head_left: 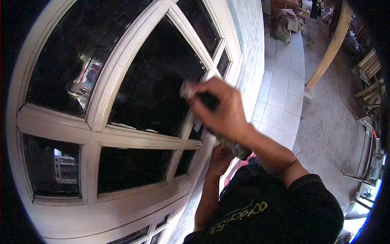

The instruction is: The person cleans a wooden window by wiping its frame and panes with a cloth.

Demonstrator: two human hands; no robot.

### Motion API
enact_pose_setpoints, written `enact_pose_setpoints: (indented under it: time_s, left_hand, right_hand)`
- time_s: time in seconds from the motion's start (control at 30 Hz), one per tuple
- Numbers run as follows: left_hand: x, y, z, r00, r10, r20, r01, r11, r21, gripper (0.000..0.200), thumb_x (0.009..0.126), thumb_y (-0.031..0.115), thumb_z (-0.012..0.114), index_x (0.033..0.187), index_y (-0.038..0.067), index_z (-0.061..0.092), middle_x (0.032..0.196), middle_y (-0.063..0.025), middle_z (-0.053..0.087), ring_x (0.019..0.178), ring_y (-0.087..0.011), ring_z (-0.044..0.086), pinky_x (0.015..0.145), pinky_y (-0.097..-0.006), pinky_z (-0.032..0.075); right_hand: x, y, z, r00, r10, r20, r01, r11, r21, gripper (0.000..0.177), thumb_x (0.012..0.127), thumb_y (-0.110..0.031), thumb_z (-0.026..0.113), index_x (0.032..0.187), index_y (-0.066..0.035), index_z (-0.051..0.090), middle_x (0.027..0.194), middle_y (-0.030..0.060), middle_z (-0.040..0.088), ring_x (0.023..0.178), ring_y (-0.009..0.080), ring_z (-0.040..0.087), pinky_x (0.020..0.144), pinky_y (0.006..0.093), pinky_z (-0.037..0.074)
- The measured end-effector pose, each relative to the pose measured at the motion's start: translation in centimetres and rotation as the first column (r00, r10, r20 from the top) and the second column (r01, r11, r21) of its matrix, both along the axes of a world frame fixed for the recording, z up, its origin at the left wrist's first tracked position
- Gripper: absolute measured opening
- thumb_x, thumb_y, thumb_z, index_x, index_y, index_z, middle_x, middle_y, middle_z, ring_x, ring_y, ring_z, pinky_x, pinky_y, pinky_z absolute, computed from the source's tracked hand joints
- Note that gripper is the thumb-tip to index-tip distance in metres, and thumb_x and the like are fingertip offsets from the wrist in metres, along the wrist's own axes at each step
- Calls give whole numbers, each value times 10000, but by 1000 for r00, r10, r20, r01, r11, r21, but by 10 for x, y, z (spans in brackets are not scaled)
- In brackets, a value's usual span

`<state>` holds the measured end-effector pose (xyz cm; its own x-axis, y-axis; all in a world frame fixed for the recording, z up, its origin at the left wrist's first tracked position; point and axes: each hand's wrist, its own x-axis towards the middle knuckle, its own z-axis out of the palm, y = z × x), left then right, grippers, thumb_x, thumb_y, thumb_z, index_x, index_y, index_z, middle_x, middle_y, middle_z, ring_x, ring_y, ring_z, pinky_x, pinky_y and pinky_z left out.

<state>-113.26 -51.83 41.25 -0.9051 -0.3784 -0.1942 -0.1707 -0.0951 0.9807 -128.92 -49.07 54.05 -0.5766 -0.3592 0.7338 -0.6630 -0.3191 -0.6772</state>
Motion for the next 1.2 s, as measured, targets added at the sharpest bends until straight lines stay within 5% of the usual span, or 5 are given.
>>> enact_pose_setpoints:
  time_s: [0.1,0.33,0.6,0.9,1.2]
  left_hand:
    - [33,-4,-54,991,7,135,41,937,-348,511,842,113,746,1289,-7,531,1291,-77,583,1142,-151,545,970,-322,456]
    - [25,-2,-30,982,-40,187,52,997,-62,467,895,131,675,1300,-4,484,1251,-102,571,1150,-172,530,998,-334,424]
    - [-50,16,0,955,160,-250,-32,893,449,574,867,128,678,1365,-7,427,1248,-64,574,1118,-186,563,956,-321,448]
    - [-57,14,79,942,141,-304,-64,966,250,495,814,-34,561,1305,-13,493,1215,-54,564,1088,-141,558,979,-297,432]
    - [-37,22,26,992,72,-107,-52,981,185,456,811,-40,548,1264,-21,500,1139,-72,602,1028,-157,585,958,-320,448]
  right_hand:
    - [58,7,-6,976,212,-45,-208,975,79,236,770,-44,744,1000,-42,692,936,109,664,809,181,684,653,306,589]
    - [27,8,-11,982,178,-62,-171,980,101,278,747,-14,735,1021,-47,697,929,101,675,792,198,679,668,298,580]
    - [-42,-10,-2,985,-170,8,170,985,26,209,789,-45,718,996,-23,695,900,153,682,813,268,685,738,346,538]
    - [-53,-20,62,926,-316,-206,293,947,-133,166,803,-80,735,967,-56,725,893,150,693,805,257,698,723,312,535]
    - [-38,-8,3,959,-277,-57,279,959,42,238,789,-47,719,1023,-80,745,808,143,643,705,254,638,670,343,508]
